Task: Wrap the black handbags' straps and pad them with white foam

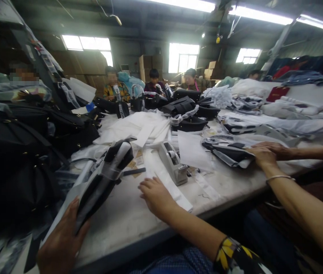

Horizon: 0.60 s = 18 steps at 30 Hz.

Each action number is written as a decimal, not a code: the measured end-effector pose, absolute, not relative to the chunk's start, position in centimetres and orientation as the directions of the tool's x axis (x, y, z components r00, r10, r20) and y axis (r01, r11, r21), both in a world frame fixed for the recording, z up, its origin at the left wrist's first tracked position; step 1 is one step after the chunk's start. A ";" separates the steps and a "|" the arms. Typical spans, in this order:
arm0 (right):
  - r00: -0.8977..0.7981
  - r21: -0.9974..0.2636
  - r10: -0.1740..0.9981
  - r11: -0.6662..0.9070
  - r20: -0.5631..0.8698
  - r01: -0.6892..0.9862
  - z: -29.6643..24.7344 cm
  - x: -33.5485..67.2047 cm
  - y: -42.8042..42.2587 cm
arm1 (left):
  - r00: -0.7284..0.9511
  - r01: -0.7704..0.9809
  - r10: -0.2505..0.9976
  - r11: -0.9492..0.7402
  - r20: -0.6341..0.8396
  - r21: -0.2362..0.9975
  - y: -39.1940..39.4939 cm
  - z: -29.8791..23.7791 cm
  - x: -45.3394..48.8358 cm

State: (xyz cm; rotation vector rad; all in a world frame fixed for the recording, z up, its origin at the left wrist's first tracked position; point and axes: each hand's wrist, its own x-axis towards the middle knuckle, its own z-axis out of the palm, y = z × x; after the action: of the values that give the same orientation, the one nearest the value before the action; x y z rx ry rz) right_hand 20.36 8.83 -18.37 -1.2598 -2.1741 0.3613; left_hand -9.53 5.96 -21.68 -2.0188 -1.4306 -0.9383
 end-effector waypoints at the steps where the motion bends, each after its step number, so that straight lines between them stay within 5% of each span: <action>1: -0.381 -0.400 0.871 0.484 0.311 0.779 -19.0 21.5 9.2 | 0.203 0.946 0.613 -0.324 0.764 0.009 6.0 -21.5 -9.5; 4: -0.362 -0.242 0.915 0.397 0.175 0.885 -20.8 23.4 10.1 | 0.141 0.958 0.638 -0.280 0.757 0.057 6.2 -21.1 -9.5; 10: -0.301 -0.252 0.936 0.340 0.181 0.906 -19.6 24.1 11.8 | 0.084 0.959 0.682 -0.253 0.727 0.126 6.4 -20.7 -9.3; 15: -0.124 -0.538 0.881 0.385 0.457 0.750 -15.9 22.6 10.0 | 0.073 0.959 0.697 -0.245 0.714 0.142 6.5 -20.2 -9.4; 18: -0.284 -0.715 0.899 0.438 0.335 0.545 -14.4 20.8 6.2 | 0.031 0.962 0.695 -0.215 0.719 0.166 6.5 -19.7 -9.3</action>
State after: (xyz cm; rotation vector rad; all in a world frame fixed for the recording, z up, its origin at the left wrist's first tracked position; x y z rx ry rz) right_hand 20.75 6.19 -14.37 -1.2130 -1.9630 0.6179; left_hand -9.28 6.54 -19.68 -1.9498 -1.6821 -1.0035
